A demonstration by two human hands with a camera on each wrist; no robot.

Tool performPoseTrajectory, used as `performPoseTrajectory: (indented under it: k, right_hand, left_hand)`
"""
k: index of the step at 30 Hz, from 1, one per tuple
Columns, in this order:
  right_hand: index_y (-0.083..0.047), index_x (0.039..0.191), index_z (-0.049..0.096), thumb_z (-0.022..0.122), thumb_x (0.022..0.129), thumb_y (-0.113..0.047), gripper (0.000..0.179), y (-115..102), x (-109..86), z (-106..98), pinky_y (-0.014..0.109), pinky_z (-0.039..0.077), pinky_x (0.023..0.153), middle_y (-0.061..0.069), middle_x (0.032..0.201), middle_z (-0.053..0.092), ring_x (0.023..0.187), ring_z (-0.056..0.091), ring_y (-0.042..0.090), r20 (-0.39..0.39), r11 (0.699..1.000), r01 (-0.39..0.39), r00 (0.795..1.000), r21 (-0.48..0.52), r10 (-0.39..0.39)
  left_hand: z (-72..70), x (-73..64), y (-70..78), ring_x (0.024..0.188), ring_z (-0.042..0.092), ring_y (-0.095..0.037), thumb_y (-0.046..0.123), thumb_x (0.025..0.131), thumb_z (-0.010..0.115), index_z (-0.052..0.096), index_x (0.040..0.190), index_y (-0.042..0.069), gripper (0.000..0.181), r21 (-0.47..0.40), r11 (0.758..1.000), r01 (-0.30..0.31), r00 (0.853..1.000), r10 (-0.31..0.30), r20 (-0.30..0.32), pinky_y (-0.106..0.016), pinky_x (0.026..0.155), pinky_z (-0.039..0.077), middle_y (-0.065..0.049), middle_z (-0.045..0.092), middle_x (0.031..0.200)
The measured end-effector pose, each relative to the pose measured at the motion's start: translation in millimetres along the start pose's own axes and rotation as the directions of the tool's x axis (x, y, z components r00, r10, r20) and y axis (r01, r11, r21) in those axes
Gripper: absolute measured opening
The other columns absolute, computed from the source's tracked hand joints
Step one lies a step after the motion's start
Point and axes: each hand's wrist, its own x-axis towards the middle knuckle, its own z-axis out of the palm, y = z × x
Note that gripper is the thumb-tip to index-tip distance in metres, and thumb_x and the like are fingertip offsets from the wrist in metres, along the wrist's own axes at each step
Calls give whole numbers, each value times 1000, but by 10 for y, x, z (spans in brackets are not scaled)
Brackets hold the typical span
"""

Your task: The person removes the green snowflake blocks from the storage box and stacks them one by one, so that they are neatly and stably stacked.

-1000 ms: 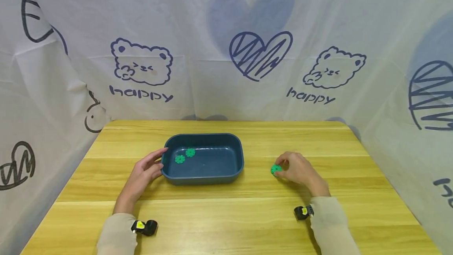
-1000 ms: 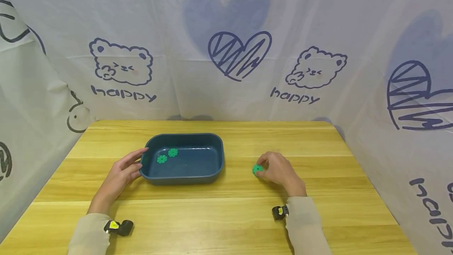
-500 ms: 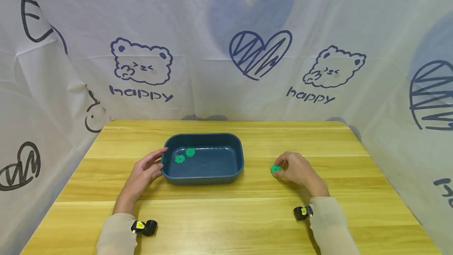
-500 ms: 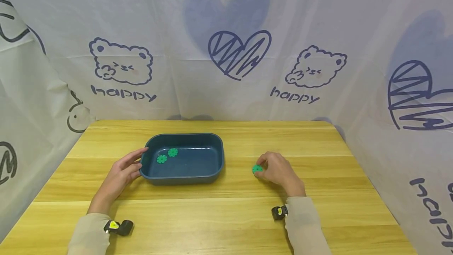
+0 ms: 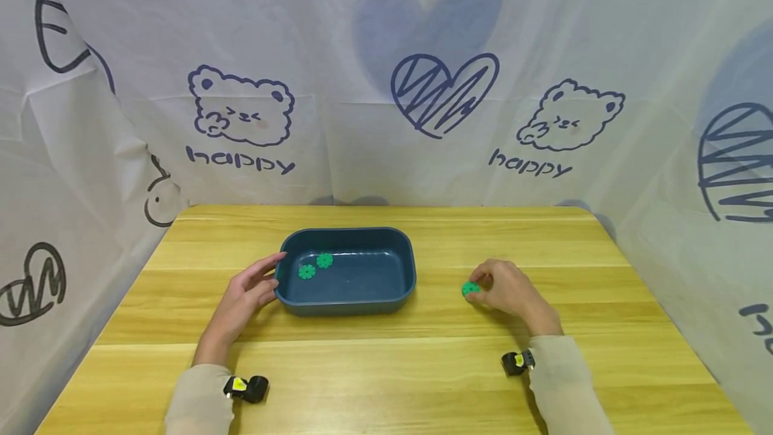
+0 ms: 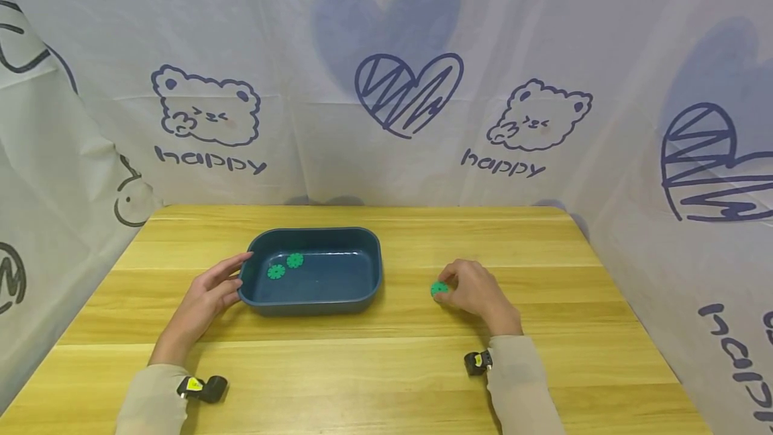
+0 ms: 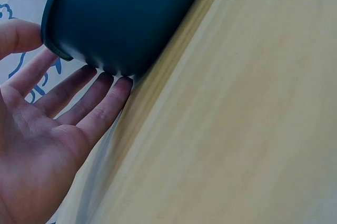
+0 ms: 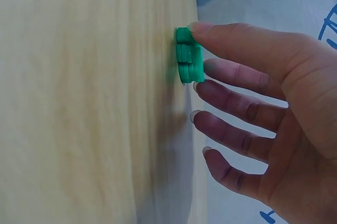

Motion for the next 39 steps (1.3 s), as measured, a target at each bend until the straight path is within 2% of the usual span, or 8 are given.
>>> performPoseTrajectory:
  k: [7, 14, 30, 39]
  right_hand:
    - [-12, 107, 77, 86, 84, -24, 27, 10, -5, 4, 36, 53, 81, 1, 103, 72, 89, 60, 17, 6, 1000, 0, 1000, 11, 0]
    - [-8, 111, 77, 86, 84, -21, 31, 5, 0, 16, 36, 54, 81, 4, 105, 73, 91, 61, 18, 18, 999, 40, 999, 17, -41]
    - [-9, 106, 78, 86, 84, -21, 27, 19, 1, 42, 36, 55, 81, 3, 103, 72, 90, 62, 16, 21, 998, 65, 998, 5, -65]
    - [-9, 110, 77, 86, 85, -23, 30, 24, -6, 44, 41, 56, 85, 4, 105, 71, 93, 63, 19, 23, 998, 56, 998, 5, -56]
  left_hand:
    - [-1, 0, -6, 123, 60, 1, 12, 107, 51, 45, 155, 7, 49, 0, 1000, -4, 1000, 4, 0, -15, 92, 56, -21, 40, 162]
    - [-6, 1, -15, 121, 61, 1, 12, 106, 51, 45, 155, 6, 50, 0, 1000, -2, 1000, 2, -1, -15, 92, 56, -23, 40, 162]
    - [-7, 1, -34, 124, 59, 3, 14, 107, 51, 45, 156, 8, 49, -12, 1000, 4, 1000, -4, 5, -14, 93, 55, -20, 41, 162]
    - [-8, -1, -30, 125, 58, 3, 15, 107, 51, 45, 156, 8, 50, -17, 1000, 2, 1000, -2, 9, -15, 94, 56, -19, 40, 163]
